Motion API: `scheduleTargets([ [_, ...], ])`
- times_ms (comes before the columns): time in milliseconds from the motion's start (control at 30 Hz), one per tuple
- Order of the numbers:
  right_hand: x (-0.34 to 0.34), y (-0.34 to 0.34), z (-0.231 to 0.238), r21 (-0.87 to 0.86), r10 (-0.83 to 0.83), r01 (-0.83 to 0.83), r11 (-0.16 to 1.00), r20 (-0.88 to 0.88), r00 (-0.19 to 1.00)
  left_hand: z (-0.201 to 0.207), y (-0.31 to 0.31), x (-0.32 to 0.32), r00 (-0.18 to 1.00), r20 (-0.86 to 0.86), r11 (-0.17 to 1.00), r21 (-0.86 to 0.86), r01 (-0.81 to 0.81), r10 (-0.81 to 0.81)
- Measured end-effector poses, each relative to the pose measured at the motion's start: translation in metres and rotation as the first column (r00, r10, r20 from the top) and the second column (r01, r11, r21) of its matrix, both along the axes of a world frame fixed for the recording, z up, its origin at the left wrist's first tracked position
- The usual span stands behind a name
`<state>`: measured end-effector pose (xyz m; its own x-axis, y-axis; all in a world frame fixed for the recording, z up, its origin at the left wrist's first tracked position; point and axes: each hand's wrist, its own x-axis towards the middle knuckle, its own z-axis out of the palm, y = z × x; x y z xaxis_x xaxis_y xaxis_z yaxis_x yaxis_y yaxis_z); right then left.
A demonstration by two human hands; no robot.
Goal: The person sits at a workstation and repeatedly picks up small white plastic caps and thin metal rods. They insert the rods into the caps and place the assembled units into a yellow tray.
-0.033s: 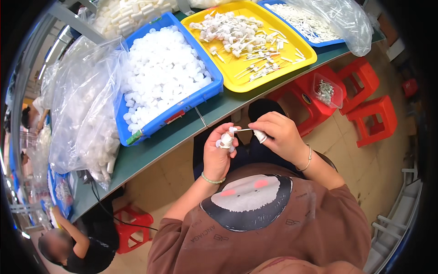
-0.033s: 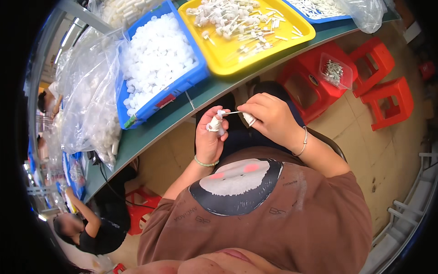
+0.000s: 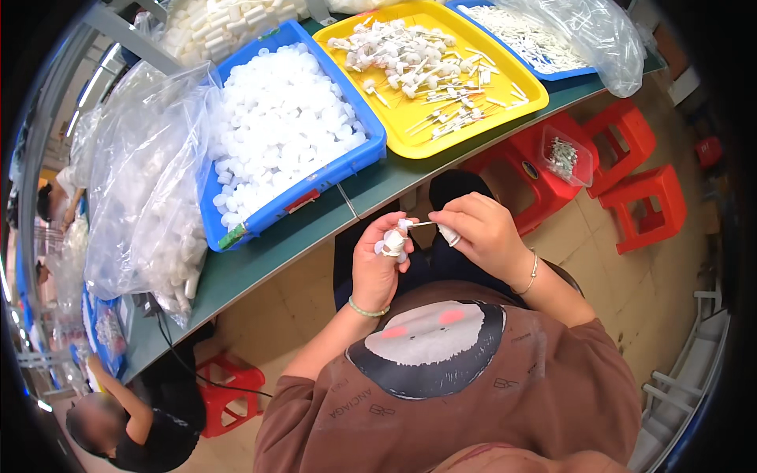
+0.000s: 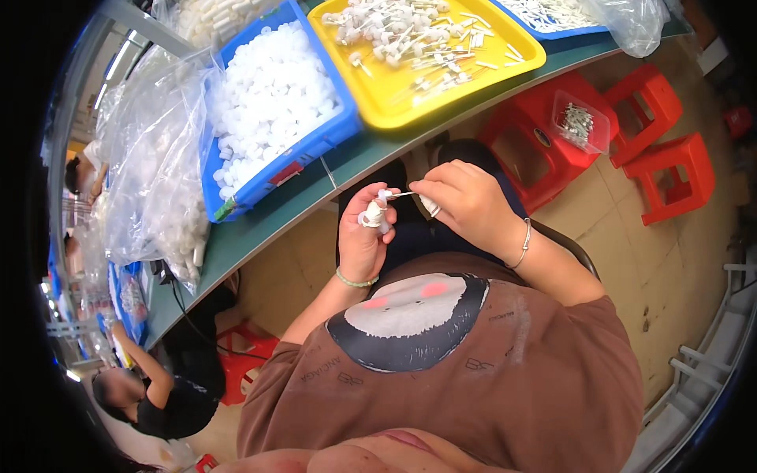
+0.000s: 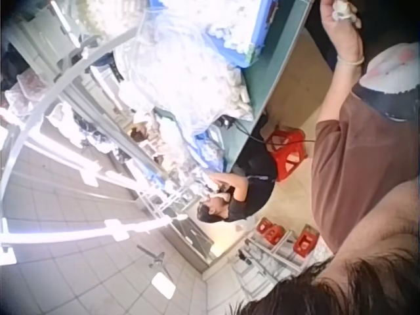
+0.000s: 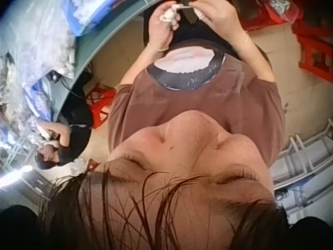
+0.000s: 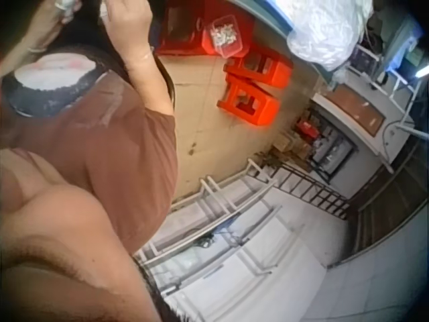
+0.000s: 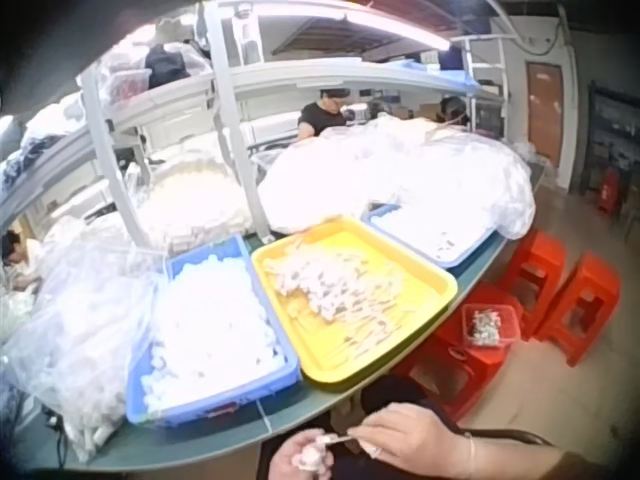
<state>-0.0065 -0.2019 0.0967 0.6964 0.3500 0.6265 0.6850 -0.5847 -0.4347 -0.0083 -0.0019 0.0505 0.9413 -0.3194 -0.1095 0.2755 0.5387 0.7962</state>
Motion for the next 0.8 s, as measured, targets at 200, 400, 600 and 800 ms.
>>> scheduleTargets([
  [200, -0.011, 0.016, -0.004, 0.309, 0.010, 0.139, 0.941, -0.436, 0.900, -0.004, -0.002, -0.001, 1.000, -0.004, 1.000, 0.009, 0.028, -0.028],
  [400, -0.008, 0.016, -0.010, 0.012, 0.019, -0.021, 1.000, 0.138, 0.990, -0.016, 0.000, -0.001, 0.984, -0.134, 0.985, -0.145, 0.094, -0.114],
  [600, 0.009, 0.010, -0.012, 0.169, -0.003, -0.016, 0.986, 0.108, 0.994, -0.012, -0.003, -0.002, 0.978, -0.156, 0.973, -0.203, 0.107, -0.140],
  [800, 0.112, -0.011, 0.089, 0.163, -0.222, 0.194, 0.967, 0.178, 0.959, -0.039, -0.002, 0.004, 0.852, -0.473, 0.970, -0.199, 0.142, -0.222],
])
